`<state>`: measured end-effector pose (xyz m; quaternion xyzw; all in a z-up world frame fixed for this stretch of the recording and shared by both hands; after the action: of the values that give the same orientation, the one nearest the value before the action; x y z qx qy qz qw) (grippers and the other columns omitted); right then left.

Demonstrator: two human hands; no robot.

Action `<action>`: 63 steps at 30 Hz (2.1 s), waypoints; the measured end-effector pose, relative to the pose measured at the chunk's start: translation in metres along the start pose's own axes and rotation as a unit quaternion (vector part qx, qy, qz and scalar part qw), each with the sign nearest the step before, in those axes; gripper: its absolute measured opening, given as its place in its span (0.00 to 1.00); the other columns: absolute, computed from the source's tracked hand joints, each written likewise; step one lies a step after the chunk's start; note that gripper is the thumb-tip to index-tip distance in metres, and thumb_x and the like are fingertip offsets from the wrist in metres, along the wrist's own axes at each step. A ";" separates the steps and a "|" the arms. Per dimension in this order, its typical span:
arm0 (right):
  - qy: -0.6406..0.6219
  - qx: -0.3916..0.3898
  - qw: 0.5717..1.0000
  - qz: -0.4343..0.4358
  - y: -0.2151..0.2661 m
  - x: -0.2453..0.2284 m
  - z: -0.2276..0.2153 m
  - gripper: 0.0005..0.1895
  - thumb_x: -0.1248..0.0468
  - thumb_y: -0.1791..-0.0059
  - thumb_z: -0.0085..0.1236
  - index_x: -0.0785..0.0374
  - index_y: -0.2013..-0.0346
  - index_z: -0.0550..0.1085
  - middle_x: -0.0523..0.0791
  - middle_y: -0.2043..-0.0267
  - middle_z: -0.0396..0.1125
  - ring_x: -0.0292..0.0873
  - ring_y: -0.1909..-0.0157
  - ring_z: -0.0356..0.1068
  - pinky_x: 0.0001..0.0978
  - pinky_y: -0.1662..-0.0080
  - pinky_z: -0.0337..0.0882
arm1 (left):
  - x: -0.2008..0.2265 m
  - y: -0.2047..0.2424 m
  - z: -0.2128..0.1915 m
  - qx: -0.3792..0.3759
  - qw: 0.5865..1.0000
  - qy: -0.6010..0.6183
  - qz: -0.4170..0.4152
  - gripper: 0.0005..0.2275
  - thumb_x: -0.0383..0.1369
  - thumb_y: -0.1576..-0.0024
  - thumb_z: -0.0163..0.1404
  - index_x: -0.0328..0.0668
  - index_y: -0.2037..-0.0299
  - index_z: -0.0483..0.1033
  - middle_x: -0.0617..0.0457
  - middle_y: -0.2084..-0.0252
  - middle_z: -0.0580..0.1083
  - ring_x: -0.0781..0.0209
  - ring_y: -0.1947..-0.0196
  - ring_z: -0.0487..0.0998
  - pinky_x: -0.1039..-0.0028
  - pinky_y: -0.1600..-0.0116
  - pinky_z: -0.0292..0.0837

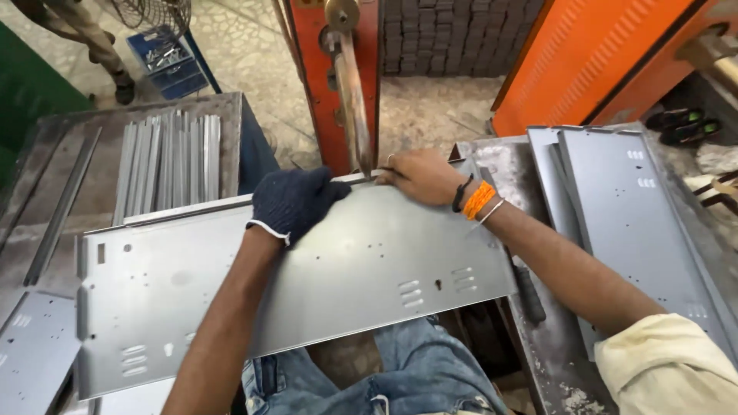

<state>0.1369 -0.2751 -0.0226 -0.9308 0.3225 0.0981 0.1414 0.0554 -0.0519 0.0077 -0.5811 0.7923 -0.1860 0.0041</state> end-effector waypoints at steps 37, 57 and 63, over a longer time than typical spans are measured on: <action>-0.068 0.014 0.996 0.061 0.068 -0.020 0.004 0.20 0.65 0.48 0.51 0.59 0.41 0.70 0.55 0.59 0.74 0.63 0.56 0.72 0.55 0.57 0.69 | -0.023 0.107 0.017 0.036 0.995 0.008 -0.088 0.19 0.53 0.47 0.56 0.47 0.76 0.78 0.43 0.79 0.75 0.38 0.76 0.77 0.49 0.71 0.68; 0.163 0.031 0.980 0.113 0.163 -0.084 0.100 0.27 0.56 0.66 0.73 0.57 0.56 0.73 0.45 0.51 0.67 0.48 0.43 0.67 0.45 0.43 0.62 | 0.009 0.198 0.098 -0.135 0.978 0.073 -0.138 0.22 0.51 0.59 0.66 0.48 0.60 0.82 0.44 0.63 0.80 0.41 0.59 0.80 0.53 0.54 0.74; 0.047 -0.073 0.981 0.174 0.147 -0.083 0.087 0.31 0.41 0.59 0.67 0.57 0.51 0.73 0.47 0.66 0.74 0.56 0.58 0.72 0.48 0.53 0.64 | -0.007 0.222 0.108 -0.089 0.983 0.087 -0.134 0.25 0.48 0.62 0.67 0.45 0.57 0.82 0.40 0.63 0.80 0.38 0.61 0.80 0.51 0.57 0.74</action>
<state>-0.0270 -0.3095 -0.1111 -0.8718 0.4779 0.1004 0.0382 -0.1222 -0.0203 -0.1603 -0.6614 0.7182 -0.1632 -0.1417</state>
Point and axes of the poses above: each hand's wrist, its own y-axis away from the middle knuckle, its own z-axis out of the palm, x = y × z, the point moved 4 cm from there along -y, towards the middle knuckle
